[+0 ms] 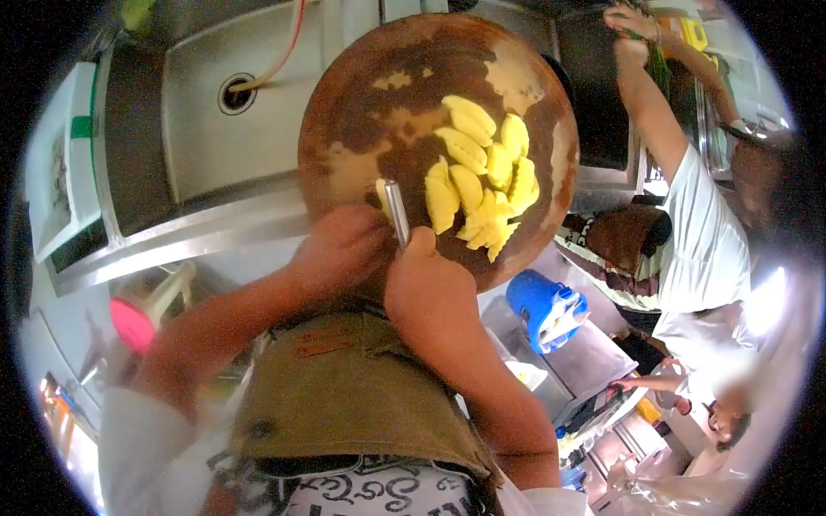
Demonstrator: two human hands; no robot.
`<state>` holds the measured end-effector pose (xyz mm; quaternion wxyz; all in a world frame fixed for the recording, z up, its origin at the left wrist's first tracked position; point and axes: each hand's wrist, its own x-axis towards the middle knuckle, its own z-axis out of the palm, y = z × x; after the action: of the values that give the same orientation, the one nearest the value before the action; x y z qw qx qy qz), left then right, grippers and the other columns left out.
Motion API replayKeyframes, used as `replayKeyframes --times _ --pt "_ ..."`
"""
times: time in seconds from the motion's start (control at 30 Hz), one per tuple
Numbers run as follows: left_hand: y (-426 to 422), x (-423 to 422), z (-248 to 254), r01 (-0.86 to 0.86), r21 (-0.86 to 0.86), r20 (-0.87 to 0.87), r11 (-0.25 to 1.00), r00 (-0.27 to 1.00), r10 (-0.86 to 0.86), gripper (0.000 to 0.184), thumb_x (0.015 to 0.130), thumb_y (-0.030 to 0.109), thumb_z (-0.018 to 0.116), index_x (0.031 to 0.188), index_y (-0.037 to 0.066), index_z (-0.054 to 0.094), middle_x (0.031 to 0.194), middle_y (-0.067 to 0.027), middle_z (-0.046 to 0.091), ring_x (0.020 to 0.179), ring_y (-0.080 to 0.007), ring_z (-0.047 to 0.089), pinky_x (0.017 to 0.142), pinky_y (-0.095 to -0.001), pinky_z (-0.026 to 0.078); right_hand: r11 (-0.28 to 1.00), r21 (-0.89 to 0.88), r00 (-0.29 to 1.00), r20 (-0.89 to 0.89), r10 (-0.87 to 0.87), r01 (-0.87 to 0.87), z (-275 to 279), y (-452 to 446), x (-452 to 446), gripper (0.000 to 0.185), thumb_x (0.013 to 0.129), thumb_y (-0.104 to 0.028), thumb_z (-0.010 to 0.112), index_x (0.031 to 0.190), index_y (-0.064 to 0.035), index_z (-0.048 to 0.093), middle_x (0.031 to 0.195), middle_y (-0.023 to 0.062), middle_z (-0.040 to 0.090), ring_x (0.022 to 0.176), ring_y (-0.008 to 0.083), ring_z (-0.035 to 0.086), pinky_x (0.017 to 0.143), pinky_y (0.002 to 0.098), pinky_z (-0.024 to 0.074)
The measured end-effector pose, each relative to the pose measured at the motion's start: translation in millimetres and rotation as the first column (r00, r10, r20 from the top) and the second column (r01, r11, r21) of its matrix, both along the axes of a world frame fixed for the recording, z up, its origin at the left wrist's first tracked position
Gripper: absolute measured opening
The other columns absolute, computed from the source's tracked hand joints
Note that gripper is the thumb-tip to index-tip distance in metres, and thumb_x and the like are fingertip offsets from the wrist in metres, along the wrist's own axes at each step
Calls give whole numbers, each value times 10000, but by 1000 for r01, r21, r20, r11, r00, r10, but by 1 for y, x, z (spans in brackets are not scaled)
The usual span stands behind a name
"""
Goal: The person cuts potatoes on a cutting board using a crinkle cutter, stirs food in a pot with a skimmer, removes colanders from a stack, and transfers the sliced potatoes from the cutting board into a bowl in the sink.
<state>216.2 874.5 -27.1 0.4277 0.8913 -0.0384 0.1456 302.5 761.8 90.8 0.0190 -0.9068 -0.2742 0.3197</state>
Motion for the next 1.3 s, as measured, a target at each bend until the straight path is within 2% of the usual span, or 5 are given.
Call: replayKeyframes --times 0.33,0.5,1.0,1.17,1.3 --pt "-6 -6 -4 -33 99 -62 995 997 39 335 711 119 675 1027 26 613 1028 -140 560 961 -291 567 812 -382 486 913 405 975 183 -127 44 -21 -59 38 305 926 -212 522 1082 48 491 720 199 637 680 381 642 658 477 508" --pt "-19 23 17 -108 156 -10 982 994 111 437 738 176 690 1153 80 593 1150 -181 500 988 -322 566 796 -396 498 491 524 686 -286 -669 696 38 -111 13 182 943 -131 519 1032 25 546 713 37 574 438 51 444 391 223 394" --pt "-33 80 56 -243 414 -86 877 949 304 514 727 241 706 1198 73 586 1230 -167 503 1174 -372 456 980 -514 383 166 408 402 -606 -686 898 -2 -222 -95 239 920 -147 531 1046 56 543 763 76 606 468 107 498 421 266 429" --pt "-113 79 40 177 589 138 788 939 -314 447 785 306 648 1180 100 605 1333 -131 484 1276 -339 398 1060 -597 246 62 421 347 -644 -682 905 -29 -263 -121 243 921 -144 535 1058 57 543 778 76 607 487 109 499 419 273 418" --pt "-123 119 4 304 726 -34 617 912 -409 360 870 288 568 1210 177 608 1371 -67 486 1331 -297 364 1097 -590 194 -42 427 307 -713 -631 903 -56 -292 -140 240 915 -159 543 1046 42 562 752 71 599 496 116 506 421 285 416"
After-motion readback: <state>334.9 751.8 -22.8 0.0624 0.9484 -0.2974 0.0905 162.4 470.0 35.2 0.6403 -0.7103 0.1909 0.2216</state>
